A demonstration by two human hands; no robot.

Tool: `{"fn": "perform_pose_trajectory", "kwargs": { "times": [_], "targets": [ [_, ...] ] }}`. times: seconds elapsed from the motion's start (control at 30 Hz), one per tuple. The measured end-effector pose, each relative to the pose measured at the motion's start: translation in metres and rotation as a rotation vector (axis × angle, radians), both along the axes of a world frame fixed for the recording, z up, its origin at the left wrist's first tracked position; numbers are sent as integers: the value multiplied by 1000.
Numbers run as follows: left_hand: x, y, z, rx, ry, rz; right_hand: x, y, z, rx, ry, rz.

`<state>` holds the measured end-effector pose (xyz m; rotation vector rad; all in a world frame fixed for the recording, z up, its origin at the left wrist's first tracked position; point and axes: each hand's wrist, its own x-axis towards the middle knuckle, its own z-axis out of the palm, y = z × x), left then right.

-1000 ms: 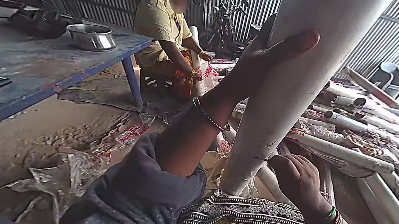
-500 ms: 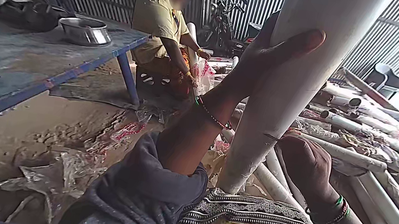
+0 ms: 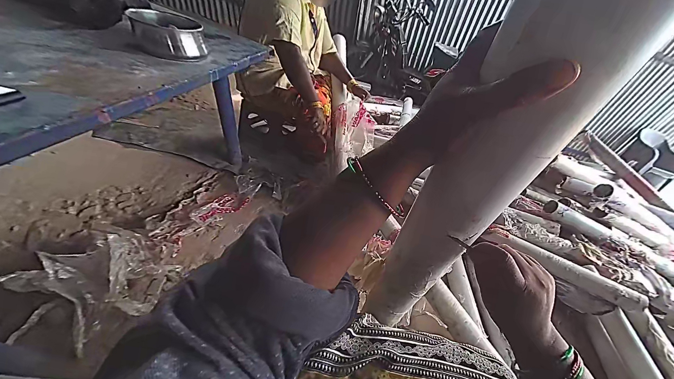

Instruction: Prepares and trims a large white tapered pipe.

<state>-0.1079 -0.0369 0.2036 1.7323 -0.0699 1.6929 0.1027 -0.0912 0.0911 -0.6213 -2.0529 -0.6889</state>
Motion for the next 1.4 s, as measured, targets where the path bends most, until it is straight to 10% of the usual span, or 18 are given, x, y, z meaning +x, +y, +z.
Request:
{"fn": "perform_pose_trajectory", "kwargs": {
  "times": [0.1,0.2,0.33,0.7,0.87,1.0,1.23,1.4],
  "targets": [
    [1,-22,14,-222,30,113,0,-1,7,-7,45,33],
    [-14,63,-19,398,81,-65,-5,-1,7,25,7,-23],
    [0,-32,15,-242,19,216,-7,-4,-9,-4,-111,-14],
    [-10,-22,13,-143,14,200,-4,9,4,25,-40,25],
    [3,-90,17,-555,86,354,-4,9,20,37,37,7],
    [-11,-37,11,-207,41,260,-7,15,2,23,-55,68],
    [-12,-50,17,-362,64,354,-8,19,9,14,31,104],
    [-21,-22,6,-113,15,310,-6,20,0,-1,-3,120]
  ]
}}
